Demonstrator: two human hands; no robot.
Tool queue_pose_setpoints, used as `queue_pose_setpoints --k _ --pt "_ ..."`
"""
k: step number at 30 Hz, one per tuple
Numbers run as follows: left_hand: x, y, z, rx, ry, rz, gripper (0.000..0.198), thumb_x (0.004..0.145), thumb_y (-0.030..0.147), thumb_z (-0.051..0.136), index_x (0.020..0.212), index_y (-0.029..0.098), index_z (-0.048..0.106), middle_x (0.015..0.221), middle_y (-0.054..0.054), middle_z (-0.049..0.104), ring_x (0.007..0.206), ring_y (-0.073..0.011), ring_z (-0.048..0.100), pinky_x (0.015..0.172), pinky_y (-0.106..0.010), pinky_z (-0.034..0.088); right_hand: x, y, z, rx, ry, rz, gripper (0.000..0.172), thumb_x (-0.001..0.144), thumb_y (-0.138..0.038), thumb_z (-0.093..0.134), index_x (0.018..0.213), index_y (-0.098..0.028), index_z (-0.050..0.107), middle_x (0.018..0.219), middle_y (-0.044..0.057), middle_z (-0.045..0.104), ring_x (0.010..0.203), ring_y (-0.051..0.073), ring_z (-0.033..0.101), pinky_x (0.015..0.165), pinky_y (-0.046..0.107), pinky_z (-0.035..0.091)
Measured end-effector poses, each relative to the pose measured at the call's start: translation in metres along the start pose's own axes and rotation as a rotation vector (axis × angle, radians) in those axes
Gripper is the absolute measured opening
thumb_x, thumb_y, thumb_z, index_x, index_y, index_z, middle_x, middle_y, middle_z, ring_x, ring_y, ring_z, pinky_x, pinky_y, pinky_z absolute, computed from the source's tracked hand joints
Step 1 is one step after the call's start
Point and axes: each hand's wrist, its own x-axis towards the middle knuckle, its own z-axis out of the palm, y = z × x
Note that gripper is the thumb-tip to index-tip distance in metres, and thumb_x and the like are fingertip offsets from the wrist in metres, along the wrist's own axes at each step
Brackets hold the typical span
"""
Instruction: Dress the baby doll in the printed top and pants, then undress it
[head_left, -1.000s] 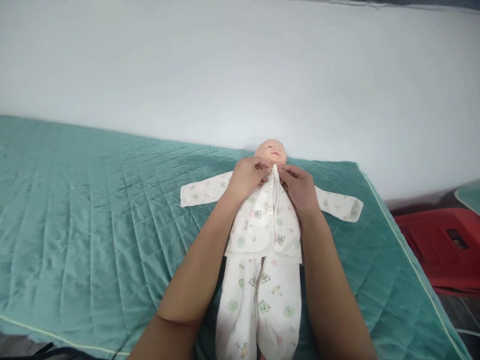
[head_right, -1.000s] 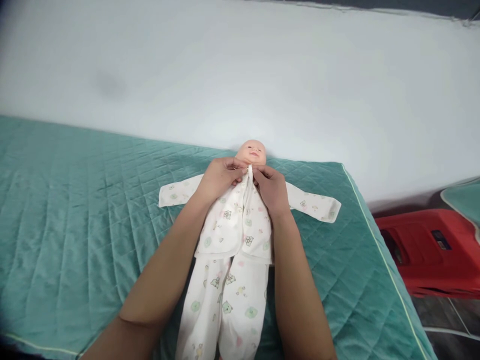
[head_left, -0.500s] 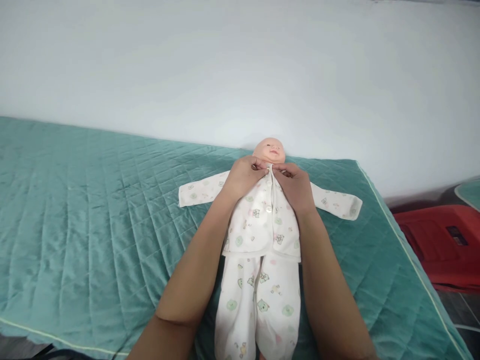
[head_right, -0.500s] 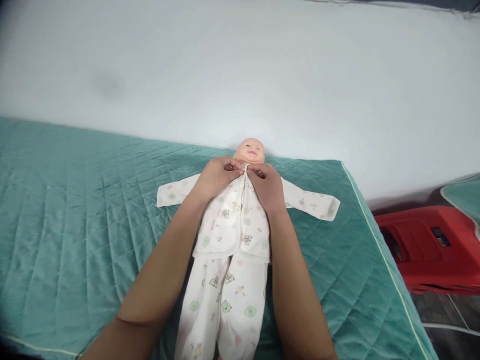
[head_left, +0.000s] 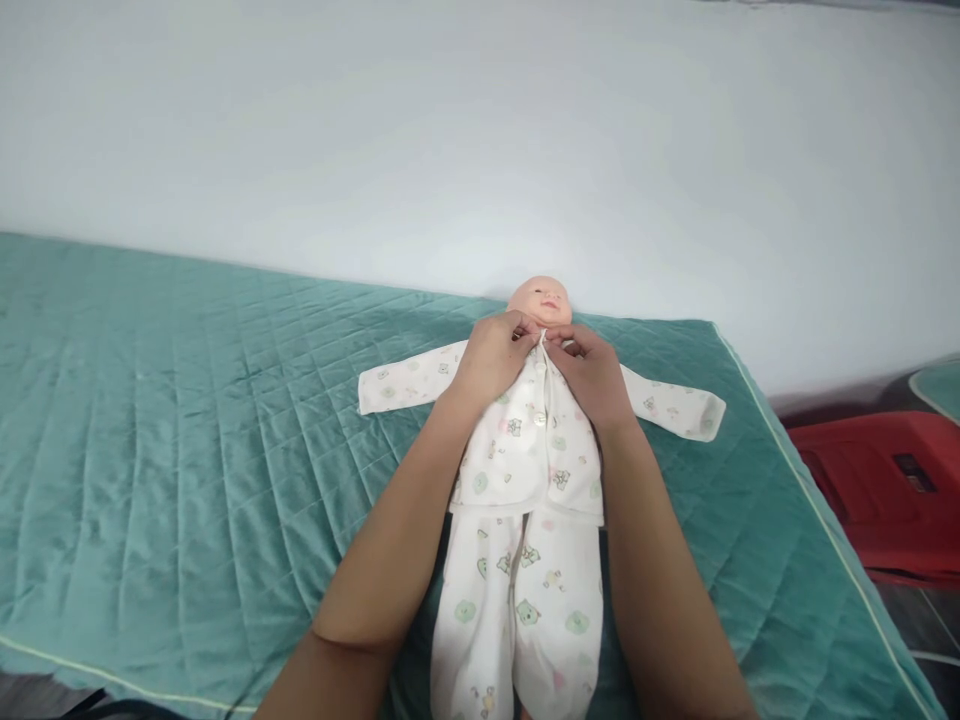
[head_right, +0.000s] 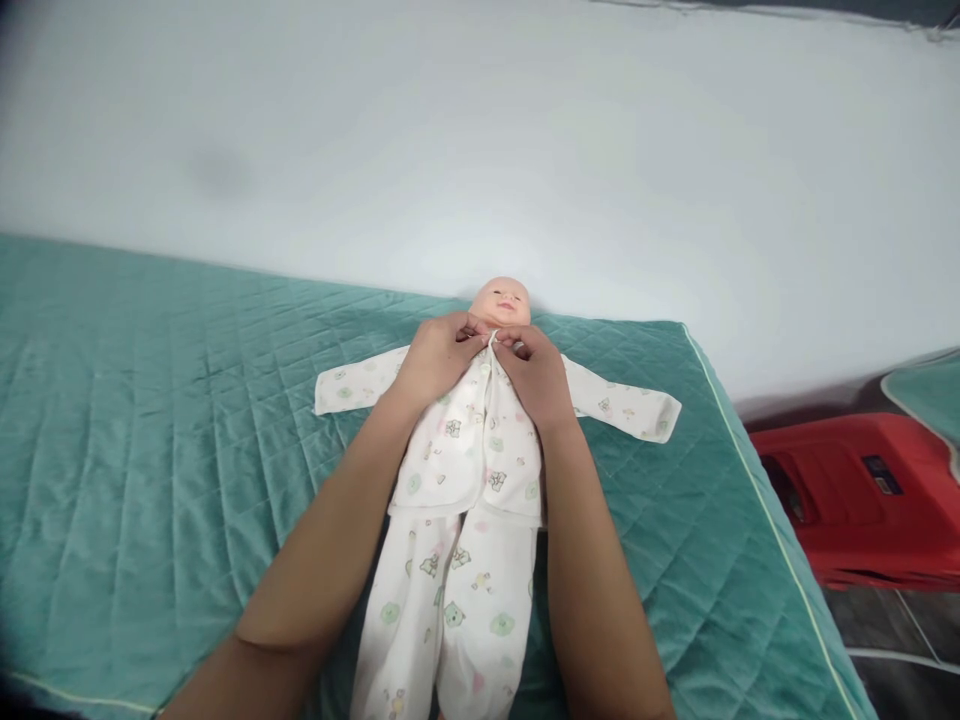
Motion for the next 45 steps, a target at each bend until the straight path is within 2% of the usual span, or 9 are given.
queue_pose_setpoints --k 10,20,28,35,40,45 --pt "-0.004 0.009 -0.003 -0.083 -0.021 -0.064 0.013 0.087 0.023 0.063 0.094 0.018 0.073 0.101 -0.005 0.077 0.094 -0.0184 0.07 0.087 -0.03 0.051 0.001 0.0 0.001 -0.032 -0.055 0.008 0.016 0.079 -0.031 0.065 0.09 -0.022 0.069 0.088 -0.001 0.064 0.067 0.012 0.046 0.067 0.028 0.04" --pt "-0.001 0.005 -0.001 -0.084 -0.022 -0.105 0.025 0.078 0.009 0.06 0.099 0.02 0.071 0.086 -0.001 0.072 0.081 -0.0155 0.066 0.078 -0.028 0.05 0.0 -0.004 0.001 -0.02 -0.039 0.059 0.016 0.078 -0.034 0.066 0.085 -0.02 0.068 0.079 -0.001 0.062 0.07 0.014 0.051 0.068 0.028 0.04" --pt "-0.001 -0.001 -0.003 -0.086 -0.069 -0.04 0.023 0.079 0.008 0.057 0.093 0.02 0.071 0.089 -0.002 0.071 0.082 -0.0151 0.063 0.08 -0.028 0.049 0.0 -0.001 0.003 -0.024 -0.005 0.073 0.014 0.079 -0.03 0.062 0.084 -0.019 0.068 0.076 -0.002 0.063 0.067 0.013 0.051 0.067 0.028 0.039" --pt "0.0 -0.002 -0.002 -0.044 -0.076 0.01 0.018 0.089 0.021 0.056 0.087 0.02 0.073 0.097 -0.004 0.073 0.092 -0.0183 0.065 0.087 -0.032 0.049 0.001 0.002 0.004 0.018 0.037 0.051 0.015 0.08 -0.033 0.062 0.083 -0.019 0.066 0.077 -0.001 0.065 0.068 0.014 0.053 0.069 0.028 0.041" --pt "0.001 -0.007 0.0 -0.059 -0.067 0.037 0.016 0.088 0.021 0.061 0.097 0.021 0.074 0.093 -0.003 0.072 0.085 -0.0167 0.065 0.083 -0.031 0.05 0.001 0.004 0.005 0.046 0.067 0.018 0.014 0.082 -0.032 0.063 0.081 -0.019 0.069 0.076 -0.002 0.066 0.068 0.013 0.054 0.068 0.027 0.041" --pt "0.001 -0.011 -0.001 -0.053 -0.084 0.109 0.021 0.09 0.016 0.058 0.096 0.022 0.077 0.106 -0.004 0.072 0.097 -0.017 0.065 0.094 -0.032 0.049 0.001 0.005 0.006 -0.031 0.156 -0.059 0.028 0.088 -0.036 0.059 0.066 -0.019 0.067 0.072 -0.001 0.065 0.073 0.015 0.057 0.072 0.029 0.042"
